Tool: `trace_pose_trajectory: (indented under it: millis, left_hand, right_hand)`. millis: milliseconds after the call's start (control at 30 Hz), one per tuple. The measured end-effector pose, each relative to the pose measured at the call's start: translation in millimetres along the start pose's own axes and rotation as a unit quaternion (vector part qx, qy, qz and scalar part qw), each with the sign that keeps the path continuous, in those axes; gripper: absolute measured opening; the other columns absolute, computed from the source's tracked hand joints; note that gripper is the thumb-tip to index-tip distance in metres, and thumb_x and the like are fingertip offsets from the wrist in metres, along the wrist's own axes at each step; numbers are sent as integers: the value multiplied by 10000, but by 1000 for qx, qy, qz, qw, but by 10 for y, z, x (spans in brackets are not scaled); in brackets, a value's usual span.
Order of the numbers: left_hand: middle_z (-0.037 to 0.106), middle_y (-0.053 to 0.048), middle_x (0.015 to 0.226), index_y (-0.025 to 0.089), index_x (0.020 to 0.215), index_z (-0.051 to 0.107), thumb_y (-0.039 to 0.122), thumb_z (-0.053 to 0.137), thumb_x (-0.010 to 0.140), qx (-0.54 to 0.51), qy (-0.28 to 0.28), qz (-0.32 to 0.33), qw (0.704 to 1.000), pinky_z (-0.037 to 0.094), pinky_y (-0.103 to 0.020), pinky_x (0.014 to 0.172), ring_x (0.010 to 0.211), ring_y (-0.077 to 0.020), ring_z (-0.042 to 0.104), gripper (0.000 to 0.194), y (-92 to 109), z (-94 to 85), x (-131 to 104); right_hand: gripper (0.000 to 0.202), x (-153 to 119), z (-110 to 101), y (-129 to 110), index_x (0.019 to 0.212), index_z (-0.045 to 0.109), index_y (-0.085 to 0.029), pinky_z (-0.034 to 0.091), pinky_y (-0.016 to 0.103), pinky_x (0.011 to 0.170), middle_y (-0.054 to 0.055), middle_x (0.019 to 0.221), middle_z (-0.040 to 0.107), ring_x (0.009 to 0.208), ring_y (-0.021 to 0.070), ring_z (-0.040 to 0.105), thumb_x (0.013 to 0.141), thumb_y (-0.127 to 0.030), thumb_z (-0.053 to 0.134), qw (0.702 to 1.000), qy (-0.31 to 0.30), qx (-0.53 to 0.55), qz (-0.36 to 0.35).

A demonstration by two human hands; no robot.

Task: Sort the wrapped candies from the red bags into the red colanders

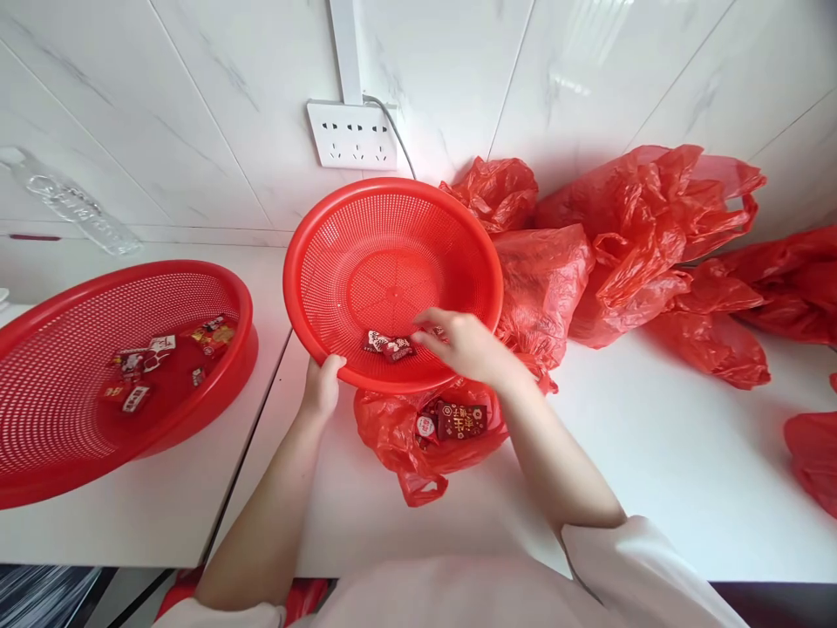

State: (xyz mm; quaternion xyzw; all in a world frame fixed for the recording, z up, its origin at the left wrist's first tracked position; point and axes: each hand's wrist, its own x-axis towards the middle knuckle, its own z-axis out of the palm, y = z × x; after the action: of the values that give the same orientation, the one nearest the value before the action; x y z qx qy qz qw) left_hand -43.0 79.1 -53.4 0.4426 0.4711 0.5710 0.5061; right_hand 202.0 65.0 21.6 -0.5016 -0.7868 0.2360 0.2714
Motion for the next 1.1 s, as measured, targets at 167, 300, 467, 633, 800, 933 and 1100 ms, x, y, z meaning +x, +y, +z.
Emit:
trace_pose_trajectory:
  millis: [167,300,467,633,800,933,1100]
  left_hand:
    - [659,-52,1049,175,1008,627,196,547,690,31,3,26,999,484,-346,864,986,-245,599,329,31,-4,-17]
    - [653,-67,1114,168,1052,629,220,543,693,34,-7,25,999,485,-354,891,1043,-262,592,373,50,6,-23]
    - [654,-84,1125,169,1039,610,243,566,683,-21,-3,-28,999,523,-364,813,1016,-276,617,365,71,4,-5]
    - [652,-71,1061,176,1015,613,239,567,693,-27,21,-41,999,521,-330,725,965,-259,617,331,94,-37,15]
    - [652,-61,1011,178,989,620,242,558,698,-18,13,-40,999,495,-300,656,840,-215,612,304,103,-48,19]
    - [654,-59,1006,182,959,613,253,558,694,-18,19,-39,999,501,-309,670,855,-224,614,280,82,-49,31]
    - [654,-52,1069,195,978,623,230,567,695,2,22,-4,1000,512,-344,803,979,-250,610,291,71,-12,-4]
  right_hand:
    - [709,129,473,73,1415,454,-141,289,463,1121,184,1469,417,1360,327,384,891,-617,462,979,-204,-6,-7]
    - [690,70,263,88,1317,572,-195,409,404,1024,127,1286,587,1175,290,550,742,-554,705,963,-252,59,-69]
    - [295,41,-43,63,1051,704,-176,498,327,890,49,1022,707,936,190,653,818,-354,673,940,-176,286,-58]
    - [290,67,-114,133,1013,711,-178,534,336,853,35,948,723,857,176,681,784,-355,725,874,-36,482,42]
    - [296,25,-244,145,1005,728,-175,543,311,825,39,906,734,841,172,691,771,-355,743,875,-18,483,40]
    - [359,-65,-401,96,1080,695,-185,545,321,797,48,953,723,859,182,678,785,-386,725,905,-104,411,18]
    - [413,28,-150,151,1190,630,-191,471,402,963,98,1156,672,1076,240,621,931,-480,492,986,-14,156,61]
